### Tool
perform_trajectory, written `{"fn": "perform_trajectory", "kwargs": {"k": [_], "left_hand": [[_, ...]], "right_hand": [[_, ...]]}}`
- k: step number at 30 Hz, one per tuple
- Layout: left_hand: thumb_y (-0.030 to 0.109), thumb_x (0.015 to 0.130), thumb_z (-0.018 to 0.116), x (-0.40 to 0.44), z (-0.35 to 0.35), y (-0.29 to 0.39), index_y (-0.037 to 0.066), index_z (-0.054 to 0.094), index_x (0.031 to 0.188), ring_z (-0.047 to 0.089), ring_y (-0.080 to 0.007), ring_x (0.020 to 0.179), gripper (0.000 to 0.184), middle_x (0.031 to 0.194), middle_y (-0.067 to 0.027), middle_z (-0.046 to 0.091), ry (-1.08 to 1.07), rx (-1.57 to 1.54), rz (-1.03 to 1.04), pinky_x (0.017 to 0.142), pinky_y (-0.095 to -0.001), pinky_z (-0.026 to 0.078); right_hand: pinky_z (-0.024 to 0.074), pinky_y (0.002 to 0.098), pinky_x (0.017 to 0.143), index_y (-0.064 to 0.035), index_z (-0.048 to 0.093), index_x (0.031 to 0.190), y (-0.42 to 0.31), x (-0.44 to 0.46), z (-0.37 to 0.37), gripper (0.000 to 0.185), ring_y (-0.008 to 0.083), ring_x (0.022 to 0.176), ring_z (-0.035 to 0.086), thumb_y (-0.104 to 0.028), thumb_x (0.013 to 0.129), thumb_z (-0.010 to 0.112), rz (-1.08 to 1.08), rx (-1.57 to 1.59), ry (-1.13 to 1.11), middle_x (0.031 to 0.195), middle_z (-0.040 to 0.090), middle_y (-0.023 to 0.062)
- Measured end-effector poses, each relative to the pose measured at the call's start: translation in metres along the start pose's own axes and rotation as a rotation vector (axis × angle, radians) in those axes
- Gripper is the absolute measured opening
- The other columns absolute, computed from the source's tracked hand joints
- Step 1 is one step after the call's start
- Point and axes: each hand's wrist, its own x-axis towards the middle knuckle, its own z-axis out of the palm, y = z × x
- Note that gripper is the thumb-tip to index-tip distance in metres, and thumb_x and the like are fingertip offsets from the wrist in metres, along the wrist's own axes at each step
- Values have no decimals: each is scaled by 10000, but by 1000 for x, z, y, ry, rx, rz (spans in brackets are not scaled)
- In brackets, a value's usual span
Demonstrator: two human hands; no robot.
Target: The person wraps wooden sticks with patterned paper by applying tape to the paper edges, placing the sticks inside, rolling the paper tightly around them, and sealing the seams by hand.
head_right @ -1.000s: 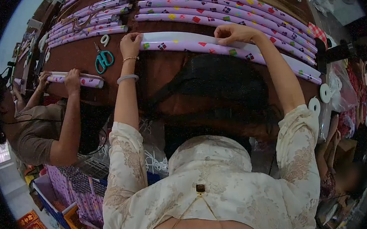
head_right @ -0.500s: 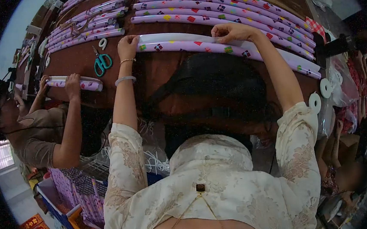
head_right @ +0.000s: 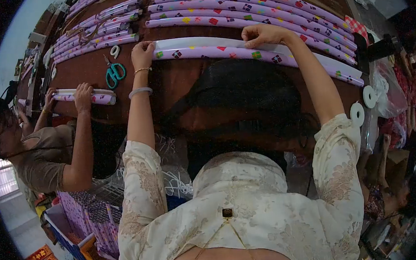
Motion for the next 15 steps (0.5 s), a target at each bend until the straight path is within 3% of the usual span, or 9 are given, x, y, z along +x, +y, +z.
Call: {"fn": "perform_trajectory", "kwargs": {"k": [10,15], "left_hand": [[270,720,636,4,4,-8,72,672,768,583,-261,800,207,795,-95,629,-21,-34,-13,750,-379,449],[266,720,636,3,4,-8,69,674,769,589,-260,789,207,785,-102,629,-13,-65,-14,747,-375,452]], "right_hand": [[375,250,744,-95,546,915,4,1,2,226,83,796,455,-229,783,672,-42,-34,36,842,516,-37],[368,207,720,-80,530,868,-1,-2,1,184,58,770,441,-160,771,664,-5,-73,39,805,501,-45]]}}
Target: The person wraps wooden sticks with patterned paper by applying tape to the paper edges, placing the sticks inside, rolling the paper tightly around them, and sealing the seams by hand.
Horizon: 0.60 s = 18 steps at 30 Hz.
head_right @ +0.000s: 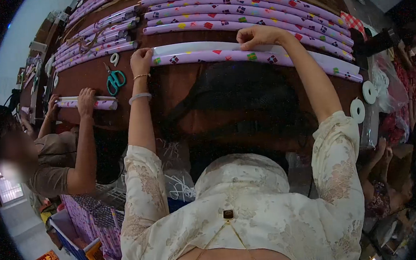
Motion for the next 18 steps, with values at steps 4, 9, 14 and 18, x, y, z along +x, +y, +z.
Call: {"fn": "perform_trajectory", "kwargs": {"k": [4,9,14,18], "left_hand": [[264,720,636,2,2,-3,67,675,769,590,-260,783,207,781,-101,629,4,10,11,742,-374,453],[257,721,634,3,6,-11,72,670,759,590,-257,761,193,771,-95,630,45,59,57,728,-373,454],[241,720,633,1,3,-8,74,668,755,590,-255,760,174,761,-93,632,18,20,12,720,-369,455],[232,715,641,3,2,-7,62,674,763,607,-273,747,179,757,-123,640,14,13,23,709,-375,469]], "right_hand": [[374,212,716,-81,518,840,4,-1,-2,196,62,750,442,-169,763,675,-15,4,-10,774,494,-48],[389,218,734,-68,541,912,4,-15,-1,235,68,788,470,-202,772,674,-67,20,27,810,525,-36],[413,227,713,-43,565,928,8,-57,-10,200,83,777,503,-198,812,618,-71,-43,439,844,544,-9],[424,246,719,-33,562,941,-3,-115,11,222,124,761,520,-187,795,628,82,-212,477,827,537,41]]}}
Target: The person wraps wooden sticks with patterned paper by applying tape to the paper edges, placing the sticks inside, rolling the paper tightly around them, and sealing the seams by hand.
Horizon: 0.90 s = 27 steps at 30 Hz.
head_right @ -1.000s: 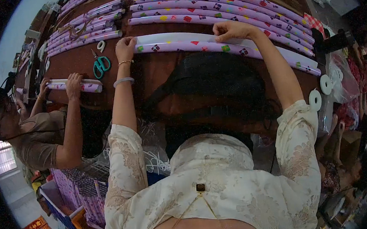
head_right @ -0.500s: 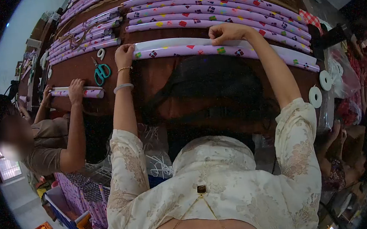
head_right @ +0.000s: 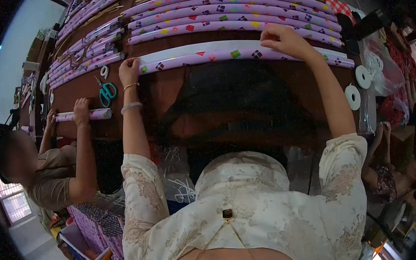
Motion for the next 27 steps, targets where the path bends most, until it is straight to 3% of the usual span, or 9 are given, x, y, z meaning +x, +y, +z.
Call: {"fn": "perform_trajectory", "kwargs": {"k": [2,4,6,7,11,21,23,26,27], "left_hand": [[225,717,640,1,1,-3,50,673,774,616,-278,755,187,777,-136,644,-1,25,8,712,-376,476],[229,723,637,4,-3,-2,41,670,793,620,-272,766,203,784,-142,645,-21,36,26,716,-370,478],[242,726,636,6,-4,-4,40,669,808,620,-266,767,221,779,-140,645,-69,40,-4,714,-363,480],[272,762,631,10,-4,-7,23,661,882,634,-213,740,278,798,-122,658,-65,192,61,680,-321,480],[307,756,622,10,-16,16,24,664,889,630,-259,791,316,832,-135,657,-196,187,-40,714,-340,476],[293,678,671,60,-15,-16,87,705,811,645,-212,760,248,768,-124,664,-523,302,-175,712,-321,484],[238,706,659,56,-24,16,71,697,873,636,-183,752,240,804,-103,670,-615,461,-187,697,-299,480],[171,754,619,52,-33,22,34,651,1003,618,-168,726,286,856,-69,666,-655,116,-396,673,-283,472],[159,787,612,62,-28,-5,45,609,1079,590,-140,662,314,867,-61,660,-647,144,-199,585,-280,467]], "right_hand": [[430,283,769,-34,566,958,23,-25,6,252,183,832,539,-185,772,645,-118,-149,87,892,550,73],[417,319,828,-27,557,990,31,-43,1,299,244,914,531,-182,755,656,-51,-240,89,956,543,104],[419,352,836,-61,543,1047,50,-57,-1,382,292,947,529,-277,756,665,17,-310,156,1014,543,105],[419,352,836,-61,543,1047,57,-59,0,382,292,947,529,-277,756,665,29,-307,163,1014,543,105],[406,363,848,-75,533,1038,62,-65,5,370,297,996,494,-264,749,663,8,-298,171,1024,514,96],[422,399,777,-75,501,950,58,-70,23,361,303,947,502,-188,677,709,13,-401,330,958,504,84],[423,398,773,-78,499,944,60,-68,22,361,302,944,504,-188,674,711,39,-388,302,953,501,82],[423,398,769,-81,498,941,63,-67,24,368,301,941,504,-195,668,717,14,-390,321,948,497,81],[423,397,771,-80,498,942,64,-67,24,370,302,942,503,-195,667,718,32,-389,321,954,497,80]]}}
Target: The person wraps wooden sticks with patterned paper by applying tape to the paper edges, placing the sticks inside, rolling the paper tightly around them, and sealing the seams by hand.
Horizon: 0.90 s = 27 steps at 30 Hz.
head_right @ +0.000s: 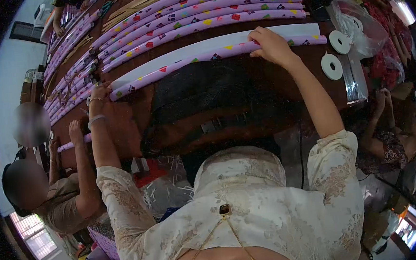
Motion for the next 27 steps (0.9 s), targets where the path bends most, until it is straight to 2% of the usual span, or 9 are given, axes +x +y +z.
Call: {"fn": "perform_trajectory", "kwargs": {"k": [2,6,7,9,10,12,16,18,27], "left_hand": [[147,819,605,5,0,-6,56,568,1154,562,-113,597,349,877,-53,655,24,88,172,496,-277,463],[138,823,613,7,2,-15,20,572,1128,594,-168,700,330,954,-56,644,172,-449,-254,637,-273,484],[149,802,626,-3,-3,-7,18,585,1098,619,-191,758,326,951,-74,654,164,-338,-298,708,-273,483],[177,775,641,-38,-1,21,9,598,1054,634,-194,774,328,905,-85,661,399,261,-58,705,-290,490],[211,756,651,-23,14,-8,32,610,1035,639,-207,798,334,897,-110,658,641,0,145,719,-307,491],[124,775,622,-64,28,50,20,619,922,622,-246,755,181,839,-125,633,800,45,396,678,-327,488],[163,757,631,-106,77,118,66,609,971,551,-297,932,236,945,-116,605,354,88,891,830,-383,431],[204,756,629,-108,100,129,85,609,990,549,-297,916,264,969,-109,594,256,160,973,833,-387,434],[192,732,616,-97,102,141,77,583,923,566,-269,933,226,976,-113,581,159,614,854,783,-372,475]], "right_hand": [[423,396,772,-78,498,942,2,-1,2,372,302,944,502,-195,666,719,20,2,-6,959,498,80],[424,393,776,-77,500,954,2,-2,3,382,306,941,502,-198,667,720,-22,21,45,972,499,80],[425,392,777,-75,501,959,1,-2,2,387,307,937,503,-201,667,721,-18,20,47,971,499,82],[424,390,774,-73,500,961,1,-1,2,386,306,931,503,-196,669,721,-11,22,31,965,500,83],[422,388,771,-70,500,962,-1,0,1,386,305,925,502,-192,670,721,14,10,14,958,500,85],[415,381,761,-63,494,954,-3,1,-1,372,298,918,496,-172,678,718,16,72,0,945,498,89],[406,367,762,-48,485,954,-4,4,-3,378,302,919,491,-137,666,712,-20,59,-12,944,490,100],[405,364,769,-43,485,955,-2,6,-1,379,303,926,491,-134,663,710,-32,82,-29,948,490,103],[408,375,785,-25,480,980,-9,7,0,395,325,943,493,-165,687,704,-38,-56,-55,965,491,126]]}}
